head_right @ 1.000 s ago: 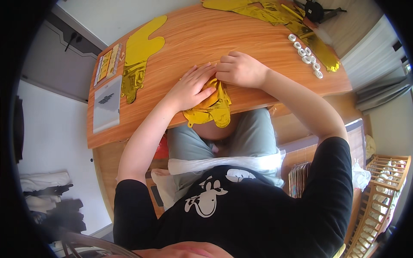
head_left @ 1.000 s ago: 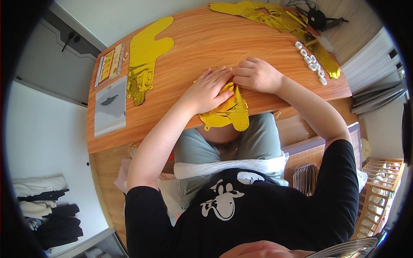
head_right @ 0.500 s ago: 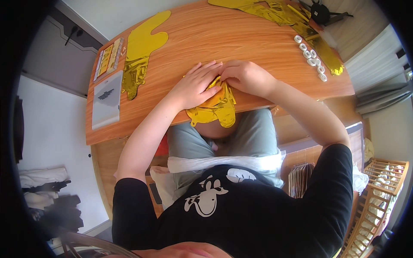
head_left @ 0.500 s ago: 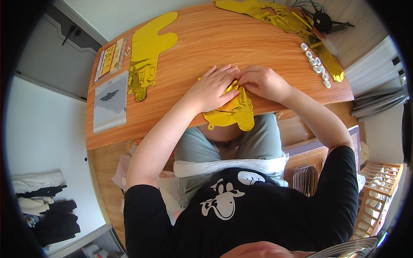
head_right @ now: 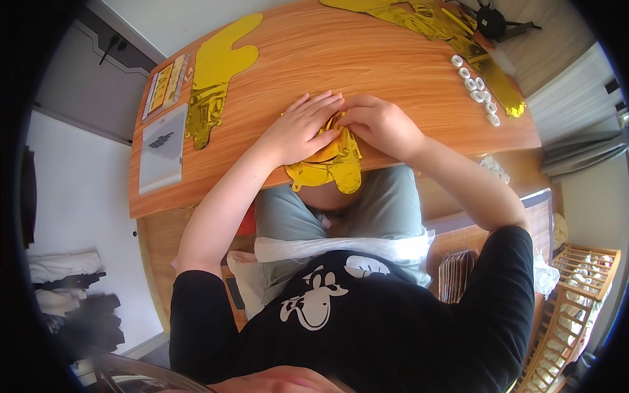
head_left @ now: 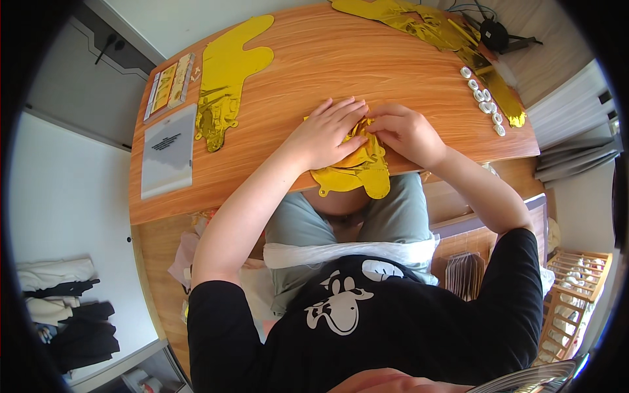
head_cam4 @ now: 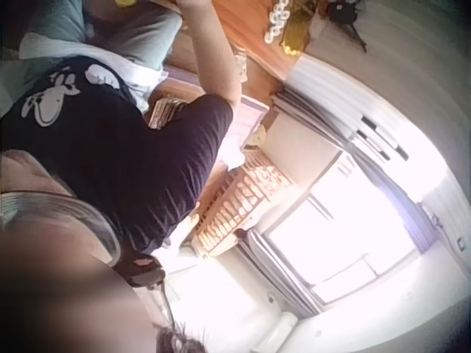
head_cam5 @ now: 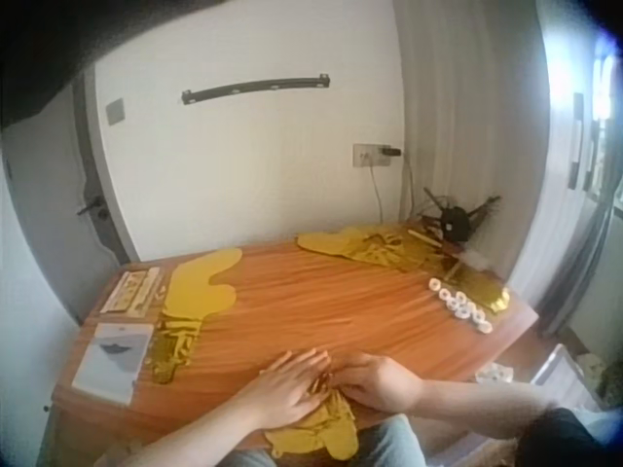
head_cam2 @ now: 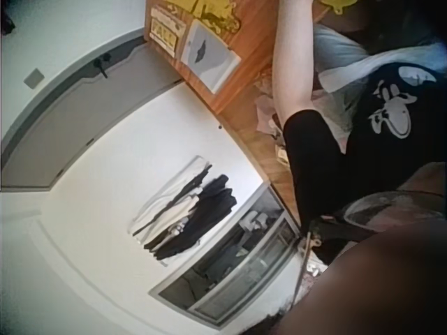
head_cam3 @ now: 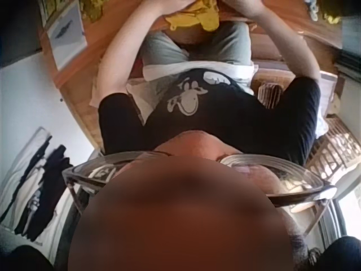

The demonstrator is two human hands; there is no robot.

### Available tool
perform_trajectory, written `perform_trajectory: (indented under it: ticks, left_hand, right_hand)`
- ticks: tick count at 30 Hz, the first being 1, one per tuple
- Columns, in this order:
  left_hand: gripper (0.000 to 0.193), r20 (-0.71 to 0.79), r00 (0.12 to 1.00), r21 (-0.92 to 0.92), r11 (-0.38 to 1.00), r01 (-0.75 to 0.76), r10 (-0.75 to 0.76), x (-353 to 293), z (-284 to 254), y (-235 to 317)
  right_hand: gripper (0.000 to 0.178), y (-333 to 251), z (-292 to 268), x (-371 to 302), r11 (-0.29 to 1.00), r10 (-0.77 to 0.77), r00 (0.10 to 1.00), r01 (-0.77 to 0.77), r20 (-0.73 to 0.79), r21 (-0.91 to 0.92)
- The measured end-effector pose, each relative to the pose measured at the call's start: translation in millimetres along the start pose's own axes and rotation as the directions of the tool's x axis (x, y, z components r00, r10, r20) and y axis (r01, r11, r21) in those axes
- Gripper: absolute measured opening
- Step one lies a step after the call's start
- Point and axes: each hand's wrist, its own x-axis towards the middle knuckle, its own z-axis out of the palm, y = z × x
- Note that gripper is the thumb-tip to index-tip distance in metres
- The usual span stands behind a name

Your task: Folding and organizing gold foil balloons at a desk.

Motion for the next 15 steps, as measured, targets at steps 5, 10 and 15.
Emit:
perform_trajectory:
  ticks: [5,10,15]
  left_hand:
    - [0.062,-0.009,1.000,-0.004,1.000,-0.001,0.001,0.3,0.9,0.7]
    - [0.062,-0.016,1.000,0.005,1.000,-0.004,0.004,-0.2,3.4,-0.2]
    - [0.065,-0.014,1.000,0.046,0.999,-0.015,0.015,-1.3,4.0,-0.9]
  right_hand:
    - [0.022,4.8,-2.6,-1.7,0.953,-0.156,0.988,0.152,0.005,-0.262]
    - [0.020,4.8,-2.4,-3.1,0.974,-0.107,0.992,0.119,0.072,-0.194]
    - [0.023,-7.8,-3.9,-8.4,0.960,-0.144,0.986,0.159,0.082,-0.230]
